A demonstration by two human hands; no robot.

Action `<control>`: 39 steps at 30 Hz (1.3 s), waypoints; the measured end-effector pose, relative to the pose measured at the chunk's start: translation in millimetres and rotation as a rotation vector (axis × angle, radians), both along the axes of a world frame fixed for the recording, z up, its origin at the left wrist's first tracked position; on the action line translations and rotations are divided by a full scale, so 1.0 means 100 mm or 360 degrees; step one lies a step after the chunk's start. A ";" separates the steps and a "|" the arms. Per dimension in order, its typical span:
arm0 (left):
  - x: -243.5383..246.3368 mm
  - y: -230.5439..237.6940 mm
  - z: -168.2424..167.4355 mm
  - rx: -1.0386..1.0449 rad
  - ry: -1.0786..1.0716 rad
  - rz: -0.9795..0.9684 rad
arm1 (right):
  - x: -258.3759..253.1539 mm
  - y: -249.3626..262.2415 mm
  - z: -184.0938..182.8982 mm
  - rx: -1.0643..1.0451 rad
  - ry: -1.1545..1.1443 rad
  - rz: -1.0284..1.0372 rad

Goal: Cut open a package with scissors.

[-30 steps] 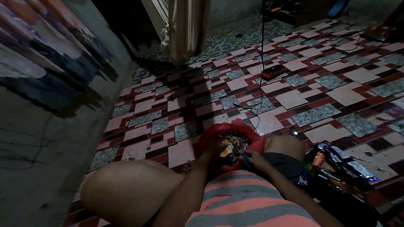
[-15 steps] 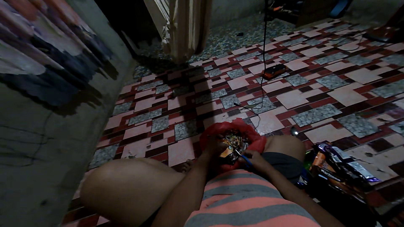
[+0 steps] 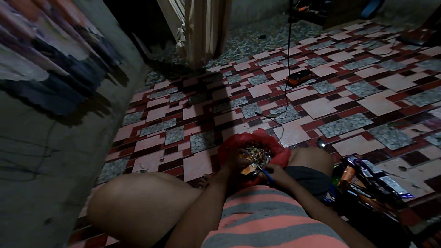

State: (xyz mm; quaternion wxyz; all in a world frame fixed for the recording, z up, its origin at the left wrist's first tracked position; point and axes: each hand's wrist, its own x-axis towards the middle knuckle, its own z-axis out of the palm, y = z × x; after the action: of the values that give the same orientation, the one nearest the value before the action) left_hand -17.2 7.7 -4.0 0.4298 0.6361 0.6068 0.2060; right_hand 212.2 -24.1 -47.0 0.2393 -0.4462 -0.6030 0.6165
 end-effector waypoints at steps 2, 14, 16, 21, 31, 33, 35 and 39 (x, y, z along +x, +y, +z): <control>0.00 0.01 -0.03 -0.0040 -0.0073 0.0023 | -0.01 0.00 -0.01 -0.0005 -0.0001 -0.0037; 0.02 0.00 0.04 -0.0037 -0.0103 0.0115 | 0.02 -0.01 0.00 -0.0001 0.0054 -0.0146; 0.02 0.00 0.10 -0.0001 -0.0029 0.0128 | 0.02 -0.01 0.05 -0.0082 0.0030 -0.0058; -0.01 0.01 0.05 0.0015 -0.0104 0.0191 | 0.02 -0.02 0.04 -0.0026 0.0083 0.0005; -0.01 0.01 0.05 -0.0037 -0.0077 0.0164 | 0.02 -0.04 0.05 -0.0030 0.0109 -0.0023; -0.02 0.02 0.04 -0.0040 -0.0082 0.0167 | 0.02 -0.03 0.04 -0.0022 0.0112 -0.0027; -0.01 0.02 0.04 -0.0056 -0.0096 0.0182 | 0.03 -0.03 0.03 0.0003 0.0116 -0.0021; -0.04 0.03 0.06 -0.0077 -0.0082 0.0145 | 0.03 -0.03 0.01 0.0003 0.0133 -0.0021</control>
State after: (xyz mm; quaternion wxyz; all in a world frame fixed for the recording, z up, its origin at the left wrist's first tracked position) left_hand -20.7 10.7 2.4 0.4507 0.5917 0.6287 0.2270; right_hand 215.6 -27.3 -45.8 0.2688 -0.4238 -0.5900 0.6325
